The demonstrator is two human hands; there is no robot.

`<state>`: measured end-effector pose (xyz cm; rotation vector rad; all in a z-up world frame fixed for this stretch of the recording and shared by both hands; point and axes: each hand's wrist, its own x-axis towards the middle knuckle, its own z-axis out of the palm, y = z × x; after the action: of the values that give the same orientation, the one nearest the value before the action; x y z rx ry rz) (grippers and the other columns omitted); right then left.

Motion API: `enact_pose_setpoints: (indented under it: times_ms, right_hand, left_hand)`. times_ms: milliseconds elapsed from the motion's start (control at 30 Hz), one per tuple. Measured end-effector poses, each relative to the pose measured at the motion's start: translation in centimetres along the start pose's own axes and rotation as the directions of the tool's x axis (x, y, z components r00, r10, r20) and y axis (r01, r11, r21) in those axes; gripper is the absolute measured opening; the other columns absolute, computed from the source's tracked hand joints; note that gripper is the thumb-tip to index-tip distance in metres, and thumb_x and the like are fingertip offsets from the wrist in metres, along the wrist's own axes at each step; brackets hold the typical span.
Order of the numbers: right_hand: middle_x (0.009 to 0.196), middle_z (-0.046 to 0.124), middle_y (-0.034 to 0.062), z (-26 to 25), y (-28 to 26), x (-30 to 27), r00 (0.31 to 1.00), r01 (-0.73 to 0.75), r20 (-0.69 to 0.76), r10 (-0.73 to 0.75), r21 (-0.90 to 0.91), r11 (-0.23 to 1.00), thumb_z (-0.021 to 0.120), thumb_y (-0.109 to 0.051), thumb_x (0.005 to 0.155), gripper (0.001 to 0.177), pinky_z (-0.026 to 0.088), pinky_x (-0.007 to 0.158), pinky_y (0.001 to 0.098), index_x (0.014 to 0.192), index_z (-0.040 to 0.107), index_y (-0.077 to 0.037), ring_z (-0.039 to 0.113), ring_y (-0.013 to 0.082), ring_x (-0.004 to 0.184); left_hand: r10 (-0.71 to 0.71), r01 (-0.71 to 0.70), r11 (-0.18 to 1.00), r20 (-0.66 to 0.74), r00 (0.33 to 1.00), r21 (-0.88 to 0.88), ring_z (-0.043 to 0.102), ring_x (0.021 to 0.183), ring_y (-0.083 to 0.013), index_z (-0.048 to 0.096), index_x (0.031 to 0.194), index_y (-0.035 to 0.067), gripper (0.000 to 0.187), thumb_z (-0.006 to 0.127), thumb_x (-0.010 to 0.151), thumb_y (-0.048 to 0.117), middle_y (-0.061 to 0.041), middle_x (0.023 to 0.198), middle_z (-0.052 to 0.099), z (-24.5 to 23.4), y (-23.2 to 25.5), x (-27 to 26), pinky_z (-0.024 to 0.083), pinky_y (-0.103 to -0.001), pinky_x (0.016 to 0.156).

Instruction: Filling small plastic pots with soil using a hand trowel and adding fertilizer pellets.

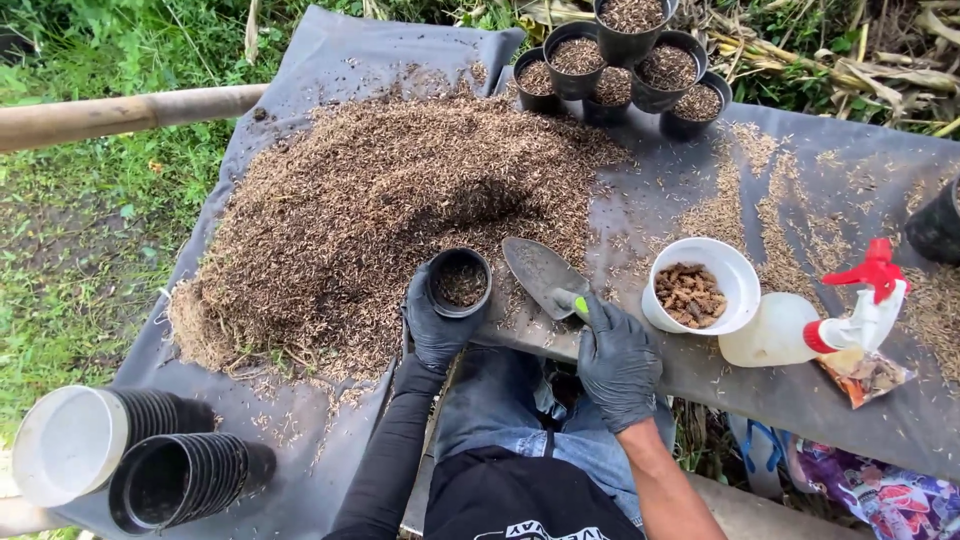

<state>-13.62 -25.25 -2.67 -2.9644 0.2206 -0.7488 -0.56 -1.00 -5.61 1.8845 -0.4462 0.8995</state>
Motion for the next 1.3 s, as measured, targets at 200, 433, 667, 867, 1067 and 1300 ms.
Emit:
enact_pose_setpoints:
  times_ms: [200, 433, 667, 867, 1067, 1300]
  right_hand:
    - [0.116, 0.071, 0.0006, 0.0, -0.3, 0.0, 0.997, 0.018, -0.072, -0.025, -0.098, 0.995, 0.065, -0.026, 0.087, 0.05, 0.056, 0.079, 0.0373, 0.137, 0.065, -0.028, 0.07, 0.0219, 0.102]
    - [0.115, 0.07, 0.0052, -0.4, -0.1, 0.2, 0.996, -0.005, -0.091, 0.004, -0.013, 1.0, 0.067, -0.02, 0.081, 0.061, 0.055, 0.082, 0.0401, 0.142, 0.063, -0.024, 0.068, 0.0265, 0.102]
    - [0.122, 0.07, 0.0024, -5.5, 0.2, -0.5, 0.985, -0.011, -0.161, 0.068, 0.332, 0.943, 0.072, -0.021, 0.083, 0.05, 0.053, 0.094, 0.0364, 0.133, 0.071, -0.025, 0.068, 0.024, 0.11]
    - [0.11, 0.074, 0.0026, -10.4, 7.0, 0.9, 0.979, -0.113, -0.142, 0.144, 0.209, 0.971, 0.071, -0.019, 0.094, 0.028, 0.056, 0.09, 0.0354, 0.12, 0.078, -0.023, 0.071, 0.0246, 0.1]
    - [0.104, 0.074, 0.0062, -13.0, 8.2, 5.5, 0.987, -0.073, 0.147, 0.065, 0.046, 0.996, 0.06, -0.015, 0.101, 0.023, 0.06, 0.08, 0.039, 0.118, 0.075, -0.019, 0.073, 0.0264, 0.093]
    - [0.086, 0.074, 0.0052, -10.4, 9.3, 9.7, 0.785, -0.08, 0.596, 0.169, -0.172, 0.982, 0.072, -0.036, 0.084, 0.022, 0.062, 0.075, 0.0499, 0.101, 0.074, -0.021, 0.075, 0.0336, 0.088]
  left_hand:
    - [-0.214, 0.217, 0.976, 0.178, 0.961, 0.002, 0.073, 0.094, -0.0423, 0.065, 0.115, 0.006, 0.076, 0.1, 0.051, 0.03, -0.018, 0.101, 0.074, -0.6, 6.3, 5.0, 0.058, -0.05, 0.086]
    - [-0.39, 0.402, 0.916, 0.267, 0.881, 0.011, 0.073, 0.101, -0.0362, 0.066, 0.115, 0.01, 0.072, 0.096, 0.051, 0.022, -0.016, 0.103, 0.074, 0.1, 6.4, 4.9, 0.057, -0.047, 0.093]
    - [-0.289, 0.272, 0.956, 0.174, 0.942, 0.113, 0.07, 0.106, -0.0419, 0.066, 0.121, 0.009, 0.085, 0.099, 0.044, 0.025, -0.019, 0.11, 0.071, 0.2, 4.3, 3.1, 0.053, -0.053, 0.099]
    - [-0.18, 0.171, 0.981, 0.104, 0.978, 0.089, 0.068, 0.101, -0.0495, 0.061, 0.124, 0.001, 0.093, 0.098, 0.042, 0.024, -0.026, 0.109, 0.068, -0.1, 3.5, 1.4, 0.052, -0.057, 0.094]
    - [-0.105, 0.092, 0.98, 0.063, 0.993, 0.178, 0.065, 0.102, -0.0518, 0.055, 0.134, -0.004, 0.106, 0.1, 0.045, 0.03, -0.03, 0.118, 0.066, 0.4, 2.4, 0.3, 0.049, -0.059, 0.096]
    - [-0.087, 0.076, 0.98, 0.05, 0.995, 0.186, 0.065, 0.105, -0.0498, 0.057, 0.135, -0.002, 0.104, 0.099, 0.045, 0.028, -0.027, 0.123, 0.067, 0.4, 1.4, -0.5, 0.048, -0.057, 0.099]
